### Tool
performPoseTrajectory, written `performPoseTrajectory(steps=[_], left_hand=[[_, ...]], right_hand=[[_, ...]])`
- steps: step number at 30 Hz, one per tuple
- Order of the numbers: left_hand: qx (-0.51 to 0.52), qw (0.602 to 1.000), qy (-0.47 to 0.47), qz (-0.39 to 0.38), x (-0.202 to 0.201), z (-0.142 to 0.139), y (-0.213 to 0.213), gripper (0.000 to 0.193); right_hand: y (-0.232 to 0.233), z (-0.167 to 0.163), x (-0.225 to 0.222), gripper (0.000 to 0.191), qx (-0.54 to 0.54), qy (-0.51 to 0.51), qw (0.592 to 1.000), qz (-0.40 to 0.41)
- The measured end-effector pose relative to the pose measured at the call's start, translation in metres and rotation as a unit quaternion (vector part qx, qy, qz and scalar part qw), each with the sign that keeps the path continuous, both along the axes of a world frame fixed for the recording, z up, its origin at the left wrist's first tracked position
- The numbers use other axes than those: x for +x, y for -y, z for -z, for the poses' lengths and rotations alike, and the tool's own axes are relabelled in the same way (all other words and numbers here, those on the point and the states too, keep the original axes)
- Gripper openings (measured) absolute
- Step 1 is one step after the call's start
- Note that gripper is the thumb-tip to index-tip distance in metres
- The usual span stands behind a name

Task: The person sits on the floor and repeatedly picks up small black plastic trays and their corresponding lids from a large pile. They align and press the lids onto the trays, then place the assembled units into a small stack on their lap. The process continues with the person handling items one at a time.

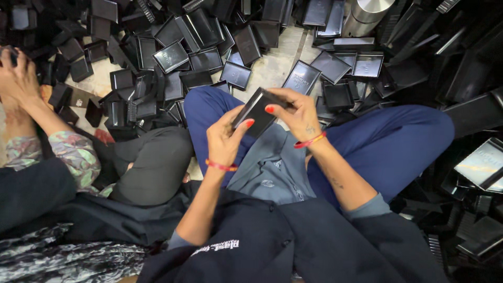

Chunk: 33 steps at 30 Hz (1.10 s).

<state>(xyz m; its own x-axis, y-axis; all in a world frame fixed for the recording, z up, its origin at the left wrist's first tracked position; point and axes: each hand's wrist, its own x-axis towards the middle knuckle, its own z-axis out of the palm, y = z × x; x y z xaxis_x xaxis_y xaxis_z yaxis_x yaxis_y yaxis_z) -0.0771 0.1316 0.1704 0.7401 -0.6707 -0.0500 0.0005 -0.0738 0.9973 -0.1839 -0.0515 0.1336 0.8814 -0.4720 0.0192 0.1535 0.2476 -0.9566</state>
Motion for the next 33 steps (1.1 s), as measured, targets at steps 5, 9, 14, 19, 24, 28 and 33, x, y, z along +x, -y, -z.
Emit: performPoseTrajectory(steps=[5,9,14,19,24,28,33], left_hand=[[0.020,0.999,0.007,0.035,0.014,0.020,0.050,0.039],[0.103,0.972,0.210,0.019,0.025,0.040,0.102,0.036],[0.099,0.971,0.218,-0.010,0.023,0.064,0.124,0.036],[0.133,0.966,0.220,0.000,0.021,0.077,0.114,0.033],[0.065,0.982,0.174,0.007,0.033,0.094,0.110,0.039],[0.050,0.998,0.044,-0.010,0.057,0.121,0.094,0.031],[0.005,0.998,-0.055,0.018,0.080,0.145,0.063,0.032]], right_hand=[[0.039,0.000,-0.001,0.031,-0.258,-0.054,0.951,0.162],[0.075,0.010,0.005,0.028,-0.301,-0.059,0.911,0.276],[0.083,0.033,0.009,0.028,-0.321,-0.126,0.886,0.310],[0.084,0.048,0.011,0.026,-0.352,-0.150,0.873,0.303],[0.095,0.053,0.005,0.018,-0.344,-0.172,0.865,0.323],[0.123,0.064,-0.006,0.031,-0.470,-0.238,0.780,0.337],[0.139,0.094,0.013,0.051,-0.533,-0.395,0.721,0.200]])
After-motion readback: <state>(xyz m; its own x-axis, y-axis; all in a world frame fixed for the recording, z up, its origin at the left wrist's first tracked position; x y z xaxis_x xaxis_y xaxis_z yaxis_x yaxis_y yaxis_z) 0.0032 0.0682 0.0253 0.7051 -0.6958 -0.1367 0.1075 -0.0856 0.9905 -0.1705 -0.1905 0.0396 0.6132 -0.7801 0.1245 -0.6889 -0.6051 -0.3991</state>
